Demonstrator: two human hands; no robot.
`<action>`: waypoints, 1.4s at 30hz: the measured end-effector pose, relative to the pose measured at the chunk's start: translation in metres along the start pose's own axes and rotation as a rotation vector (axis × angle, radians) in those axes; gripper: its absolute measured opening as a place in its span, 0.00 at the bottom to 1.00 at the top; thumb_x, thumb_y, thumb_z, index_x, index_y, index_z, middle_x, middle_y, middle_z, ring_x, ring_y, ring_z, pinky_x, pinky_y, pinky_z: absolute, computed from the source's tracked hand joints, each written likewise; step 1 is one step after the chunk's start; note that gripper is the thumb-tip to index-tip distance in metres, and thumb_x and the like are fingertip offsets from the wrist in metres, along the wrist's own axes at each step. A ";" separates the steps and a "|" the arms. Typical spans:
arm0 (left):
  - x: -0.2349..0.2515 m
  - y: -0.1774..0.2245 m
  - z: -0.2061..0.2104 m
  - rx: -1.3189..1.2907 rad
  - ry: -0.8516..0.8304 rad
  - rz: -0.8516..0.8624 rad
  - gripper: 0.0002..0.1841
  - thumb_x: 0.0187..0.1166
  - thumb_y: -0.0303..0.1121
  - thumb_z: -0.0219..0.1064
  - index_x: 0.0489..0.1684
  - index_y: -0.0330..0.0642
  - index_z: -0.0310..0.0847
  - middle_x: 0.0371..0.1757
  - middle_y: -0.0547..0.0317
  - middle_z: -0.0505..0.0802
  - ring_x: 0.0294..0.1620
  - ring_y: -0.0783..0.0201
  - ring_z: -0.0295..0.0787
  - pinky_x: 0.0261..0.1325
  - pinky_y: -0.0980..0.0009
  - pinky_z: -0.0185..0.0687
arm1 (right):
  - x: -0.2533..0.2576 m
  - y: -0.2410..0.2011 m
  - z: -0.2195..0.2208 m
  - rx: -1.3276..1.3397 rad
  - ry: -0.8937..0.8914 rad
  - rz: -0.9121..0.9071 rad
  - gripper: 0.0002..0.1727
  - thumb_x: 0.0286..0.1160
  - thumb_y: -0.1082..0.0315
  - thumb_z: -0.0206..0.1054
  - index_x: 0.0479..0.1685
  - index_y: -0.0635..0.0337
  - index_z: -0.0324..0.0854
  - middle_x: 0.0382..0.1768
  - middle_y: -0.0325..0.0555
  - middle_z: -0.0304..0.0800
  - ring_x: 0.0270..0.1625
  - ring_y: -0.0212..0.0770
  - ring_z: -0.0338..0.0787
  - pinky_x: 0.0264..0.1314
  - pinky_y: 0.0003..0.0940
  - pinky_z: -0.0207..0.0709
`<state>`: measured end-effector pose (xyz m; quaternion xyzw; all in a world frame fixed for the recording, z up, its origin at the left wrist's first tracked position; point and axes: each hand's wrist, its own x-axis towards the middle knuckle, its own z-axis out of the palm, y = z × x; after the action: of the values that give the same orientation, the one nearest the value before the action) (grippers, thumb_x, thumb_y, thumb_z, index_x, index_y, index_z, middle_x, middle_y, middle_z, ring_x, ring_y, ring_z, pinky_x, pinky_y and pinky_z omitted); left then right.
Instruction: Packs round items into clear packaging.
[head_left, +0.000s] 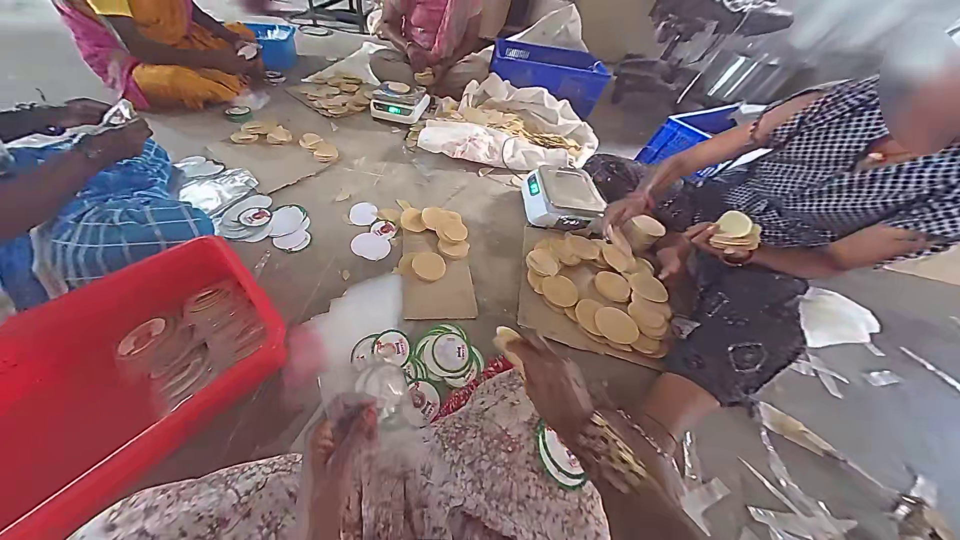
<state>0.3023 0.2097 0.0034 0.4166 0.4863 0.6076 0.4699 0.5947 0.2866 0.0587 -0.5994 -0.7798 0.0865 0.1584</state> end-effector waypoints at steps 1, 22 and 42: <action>0.012 -0.004 -0.005 0.015 0.038 0.037 0.07 0.79 0.23 0.62 0.47 0.38 0.84 0.32 0.68 0.93 0.31 0.72 0.88 0.42 0.75 0.88 | 0.019 -0.008 0.011 -0.049 -0.110 0.024 0.19 0.77 0.83 0.58 0.63 0.67 0.87 0.67 0.64 0.85 0.61 0.65 0.90 0.58 0.60 0.85; 0.044 -0.045 -0.021 -0.066 0.218 -0.059 0.08 0.79 0.24 0.62 0.49 0.32 0.85 0.33 0.61 0.92 0.29 0.69 0.89 0.39 0.74 0.89 | 0.084 -0.040 0.150 -0.225 -0.698 0.133 0.20 0.85 0.72 0.56 0.70 0.74 0.76 0.81 0.66 0.70 0.79 0.67 0.74 0.76 0.59 0.74; 0.037 -0.041 -0.016 -0.011 0.204 -0.082 0.09 0.81 0.24 0.62 0.51 0.30 0.84 0.34 0.58 0.93 0.28 0.67 0.90 0.37 0.72 0.90 | 0.047 -0.001 0.019 0.431 0.073 0.179 0.11 0.75 0.66 0.71 0.39 0.66 0.92 0.44 0.51 0.92 0.47 0.43 0.90 0.55 0.44 0.83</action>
<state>0.2857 0.2462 -0.0379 0.3300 0.5447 0.6298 0.4447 0.5759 0.3321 0.0480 -0.6210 -0.6809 0.2431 0.3027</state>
